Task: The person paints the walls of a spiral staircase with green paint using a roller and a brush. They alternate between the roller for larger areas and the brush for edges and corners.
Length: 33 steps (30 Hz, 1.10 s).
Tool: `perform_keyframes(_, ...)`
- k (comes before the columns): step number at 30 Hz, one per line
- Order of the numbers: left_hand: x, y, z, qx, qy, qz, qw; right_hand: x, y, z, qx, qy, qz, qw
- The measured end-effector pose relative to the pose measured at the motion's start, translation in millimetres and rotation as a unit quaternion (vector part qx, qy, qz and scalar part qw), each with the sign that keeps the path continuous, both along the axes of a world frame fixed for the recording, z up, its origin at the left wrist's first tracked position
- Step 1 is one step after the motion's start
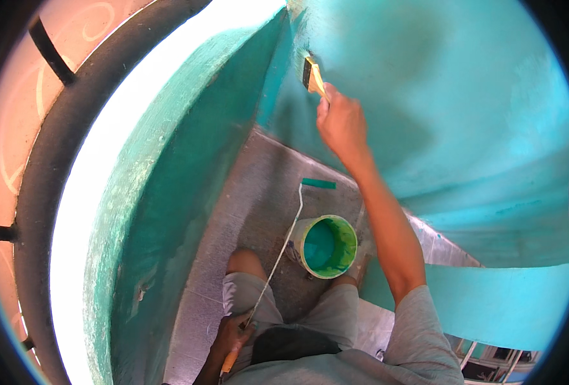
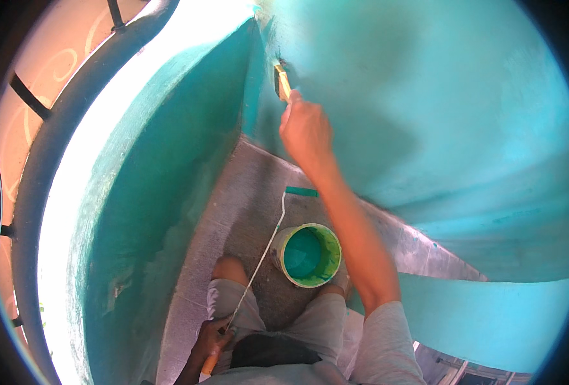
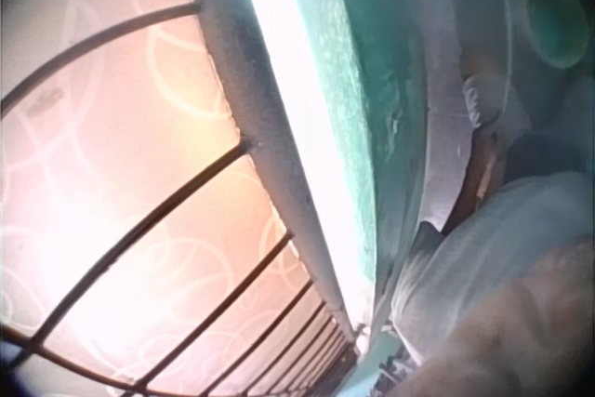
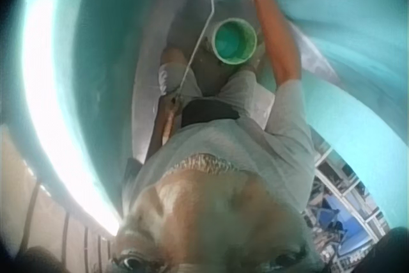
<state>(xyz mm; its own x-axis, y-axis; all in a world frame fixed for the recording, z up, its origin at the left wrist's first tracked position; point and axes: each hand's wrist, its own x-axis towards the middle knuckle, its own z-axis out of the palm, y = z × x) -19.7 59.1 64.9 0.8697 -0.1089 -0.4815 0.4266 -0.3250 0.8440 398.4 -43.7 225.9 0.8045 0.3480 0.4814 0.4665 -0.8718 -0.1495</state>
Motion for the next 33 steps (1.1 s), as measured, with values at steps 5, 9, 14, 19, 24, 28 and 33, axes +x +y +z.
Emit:
perform_keyframes(5,-1,-1,-4,0.0,0.011,-0.003,1.0,0,-9,6,0.026,-0.007,-0.03,0.999)
perform_keyframes(9,0,-2,-3,0.0,0.0,-0.003,1.0,-7,-16,-2,0.059,0.013,-0.008,0.998)
perform_keyframes(14,5,-5,5,0.012,0.024,-0.01,1.0,-11,-27,-14,0.169,0.187,0.024,0.968)
perform_keyframes(19,9,-9,4,0.006,0.016,-0.012,1.0,12,-19,-25,-0.042,0.121,0.032,0.991)
perform_keyframes(24,16,-11,12,-0.005,0.022,-0.02,1.0,37,-2,21,-0.163,0.022,-0.003,0.986)
perform_keyframes(28,11,-12,3,0.005,0.001,-0.008,1.0,18,1,73,-0.144,-0.042,-0.011,0.989)
perform_keyframes(33,5,-13,-3,-0.009,0.011,0.005,1.0,7,5,43,-0.191,0.068,0.01,0.979)
